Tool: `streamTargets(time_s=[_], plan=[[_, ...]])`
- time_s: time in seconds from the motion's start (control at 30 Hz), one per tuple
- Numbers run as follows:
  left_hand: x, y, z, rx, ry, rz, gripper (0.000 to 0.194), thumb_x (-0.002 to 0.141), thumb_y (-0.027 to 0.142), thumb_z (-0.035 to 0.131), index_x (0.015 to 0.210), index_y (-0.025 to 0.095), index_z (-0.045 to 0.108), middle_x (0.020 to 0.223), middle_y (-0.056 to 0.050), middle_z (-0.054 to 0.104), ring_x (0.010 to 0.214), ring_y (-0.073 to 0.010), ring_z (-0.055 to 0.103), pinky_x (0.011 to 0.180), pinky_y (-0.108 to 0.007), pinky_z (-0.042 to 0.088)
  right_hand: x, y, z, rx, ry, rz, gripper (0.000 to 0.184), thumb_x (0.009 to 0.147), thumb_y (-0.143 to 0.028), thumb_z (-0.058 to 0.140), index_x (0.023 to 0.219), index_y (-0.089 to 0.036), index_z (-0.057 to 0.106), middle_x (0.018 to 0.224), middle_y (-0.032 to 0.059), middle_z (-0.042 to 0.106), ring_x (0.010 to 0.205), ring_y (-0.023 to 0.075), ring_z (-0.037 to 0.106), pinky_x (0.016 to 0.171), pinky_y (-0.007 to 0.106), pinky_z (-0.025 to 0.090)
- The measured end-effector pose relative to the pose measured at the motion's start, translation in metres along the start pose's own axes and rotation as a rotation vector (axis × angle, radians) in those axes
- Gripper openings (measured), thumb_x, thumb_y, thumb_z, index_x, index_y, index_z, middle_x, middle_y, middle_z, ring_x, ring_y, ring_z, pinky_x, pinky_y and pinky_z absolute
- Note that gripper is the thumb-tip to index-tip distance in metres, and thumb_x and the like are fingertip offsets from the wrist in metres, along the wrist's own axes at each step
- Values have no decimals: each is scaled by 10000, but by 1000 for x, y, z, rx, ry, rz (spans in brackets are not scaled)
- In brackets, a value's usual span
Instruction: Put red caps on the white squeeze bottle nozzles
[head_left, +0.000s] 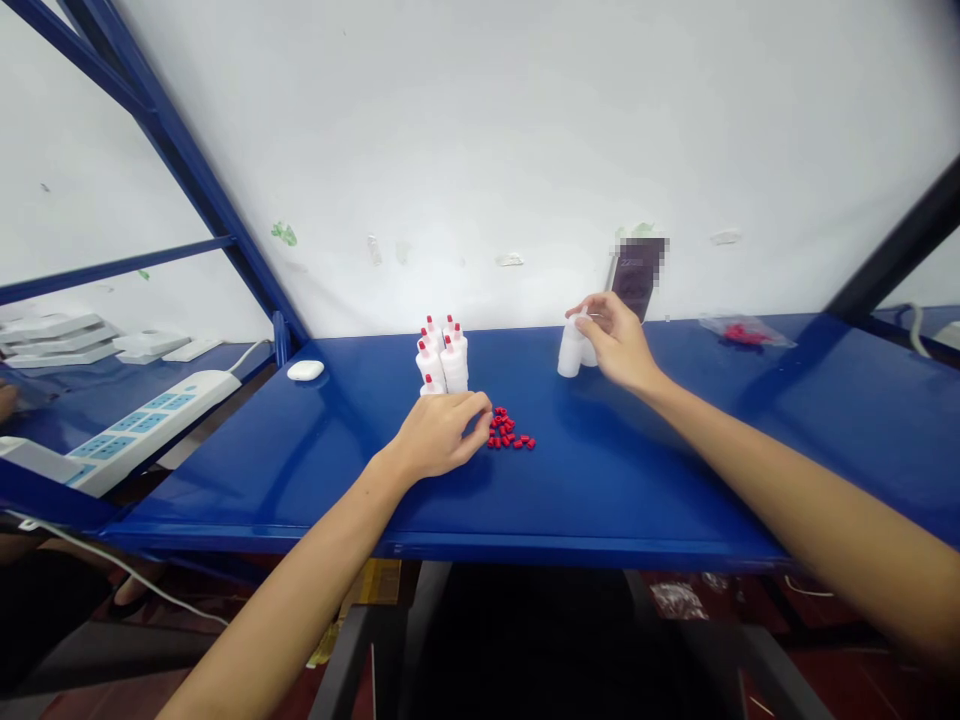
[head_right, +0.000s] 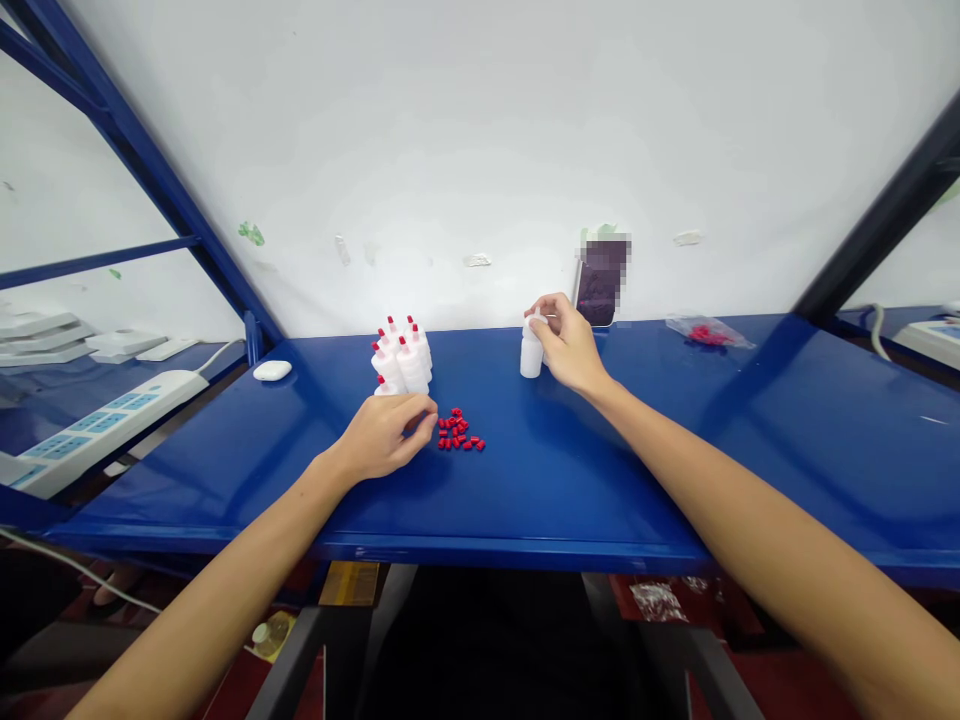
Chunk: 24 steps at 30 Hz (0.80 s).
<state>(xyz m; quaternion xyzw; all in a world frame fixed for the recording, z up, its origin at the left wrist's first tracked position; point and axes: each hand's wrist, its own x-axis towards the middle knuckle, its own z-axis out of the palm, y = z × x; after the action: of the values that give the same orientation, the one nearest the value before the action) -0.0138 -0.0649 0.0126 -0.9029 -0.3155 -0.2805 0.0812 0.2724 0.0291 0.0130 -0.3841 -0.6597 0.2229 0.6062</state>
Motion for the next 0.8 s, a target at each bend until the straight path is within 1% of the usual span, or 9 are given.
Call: streamTargets(time_s=[0.07,0.17,0.27,0.33,0.4,0.5,0.57,0.67,0.8], plan=[[1,1,0,-18,-41,-27,174,962,225,449,850,175,573,688,17,635,561,-108,512,565,-249,356,0,2,0,-13,2,16,137,833,-246,615,950,-228,546,1003,61,701,936,232,682,870,420,500],[2,2,0,-34,-87,-66,181,977,234,433,915,173,591,760,0,666,602,-122,550,584,-259,389,-2,2,0,-27,-38,25,132,845,-247,598,964,-227,546,1004,60,700,931,229,680,864,416,497],[2,1,3,-49,-134,-96,244,1006,223,382,1090,167,604,949,-45,697,759,-154,632,670,-275,467,-4,0,1,-32,-79,2,118,852,-253,597,957,-227,548,960,49,697,925,225,672,852,401,498],[1,-1,7,-52,-184,-114,320,1015,197,347,1235,162,577,1087,-83,673,866,-179,653,736,-299,510,-6,-4,3,-19,-94,-1,109,843,-254,606,937,-225,562,939,45,696,918,222,666,841,389,498],[1,-3,10,-57,-238,-130,393,1007,160,337,1346,163,535,1196,-114,624,915,-193,656,778,-324,537,-10,-8,7,22,-107,28,105,827,-254,615,922,-216,592,917,44,700,894,220,667,824,381,499],[1,-7,15,-83,-286,-145,469,980,100,336,1405,182,515,1312,-134,549,951,-199,657,824,-352,558,-16,-14,15,119,-139,122,101,805,-263,624,874,-194,652,841,43,706,823,216,669,784,368,504],[2,-9,18,-102,-300,-145,486,968,76,337,1401,186,531,1337,-135,530,999,-211,654,865,-370,562,-21,-16,22,202,-179,200,104,793,-270,629,830,-185,676,791,41,707,782,211,668,771,361,506],[4,-12,21,-133,-321,-128,475,968,70,344,1382,176,551,1299,-132,556,1051,-222,649,922,-386,556,-27,-15,30,337,-225,292,114,792,-278,627,823,-184,685,764,40,709,761,207,663,750,345,500],[9,-14,23,-152,-327,-117,436,973,66,345,1326,145,590,1213,-130,604,1031,-220,650,933,-387,554,-29,-8,33,364,-257,288,184,810,-309,586,893,-192,700,830,47,730,819,219,640,716,325,464]])
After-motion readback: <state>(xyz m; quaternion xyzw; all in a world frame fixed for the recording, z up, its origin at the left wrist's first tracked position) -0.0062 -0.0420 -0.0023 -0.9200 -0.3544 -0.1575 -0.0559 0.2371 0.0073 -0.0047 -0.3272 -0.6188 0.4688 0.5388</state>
